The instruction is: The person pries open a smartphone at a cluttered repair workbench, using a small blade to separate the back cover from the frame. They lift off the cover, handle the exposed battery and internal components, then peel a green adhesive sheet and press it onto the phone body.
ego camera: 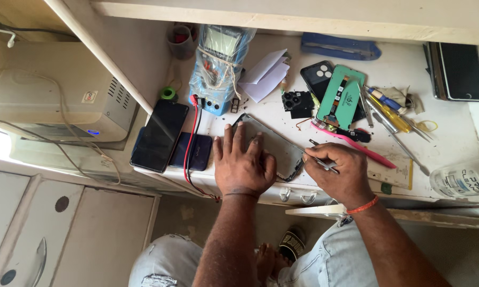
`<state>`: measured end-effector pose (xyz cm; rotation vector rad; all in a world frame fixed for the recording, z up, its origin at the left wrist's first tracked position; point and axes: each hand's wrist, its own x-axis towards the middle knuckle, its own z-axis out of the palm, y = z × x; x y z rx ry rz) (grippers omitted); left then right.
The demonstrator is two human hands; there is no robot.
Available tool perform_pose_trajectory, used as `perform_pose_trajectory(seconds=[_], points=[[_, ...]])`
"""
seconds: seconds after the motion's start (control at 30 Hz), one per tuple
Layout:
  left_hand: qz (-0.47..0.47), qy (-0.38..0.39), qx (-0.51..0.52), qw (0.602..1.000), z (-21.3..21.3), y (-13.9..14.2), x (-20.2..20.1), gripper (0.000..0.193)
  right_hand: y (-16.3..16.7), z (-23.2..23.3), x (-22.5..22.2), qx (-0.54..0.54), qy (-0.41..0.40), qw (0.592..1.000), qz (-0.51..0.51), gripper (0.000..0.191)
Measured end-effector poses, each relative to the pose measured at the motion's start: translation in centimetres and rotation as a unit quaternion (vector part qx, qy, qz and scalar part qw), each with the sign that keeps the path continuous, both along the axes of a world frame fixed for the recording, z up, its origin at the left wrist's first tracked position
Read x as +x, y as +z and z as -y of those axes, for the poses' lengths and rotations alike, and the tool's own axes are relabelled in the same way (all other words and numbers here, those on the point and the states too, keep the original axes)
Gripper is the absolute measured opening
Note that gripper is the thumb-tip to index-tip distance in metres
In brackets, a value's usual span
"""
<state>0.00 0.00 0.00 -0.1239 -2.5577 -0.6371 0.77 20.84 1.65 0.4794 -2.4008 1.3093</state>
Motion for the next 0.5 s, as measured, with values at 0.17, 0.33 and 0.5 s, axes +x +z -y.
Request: perform_pose_trajectory(seconds=[0.17, 0.33, 0.5], points=[[0.001, 0.006, -0.005, 1.000, 2.1, -3.2, -4.9, 0.043, -2.7, 2.4, -5.0, -0.017, 0.016, 1.000, -0.009, 0.015], [0.002, 0.007, -0.005, 1.000, 2.3, -4.1, -6.0, 0.042, -2.8, 2.9, -6.0, 0.026, 0.020, 0.998, -0.053, 0.014], [0.000, 0.009, -0.008, 1.000, 3.5, -7.7, -9.9, 0.042, -6.1, 4.5, -10.0, 0.038, 0.017, 0.995, -0.086, 0.014]])
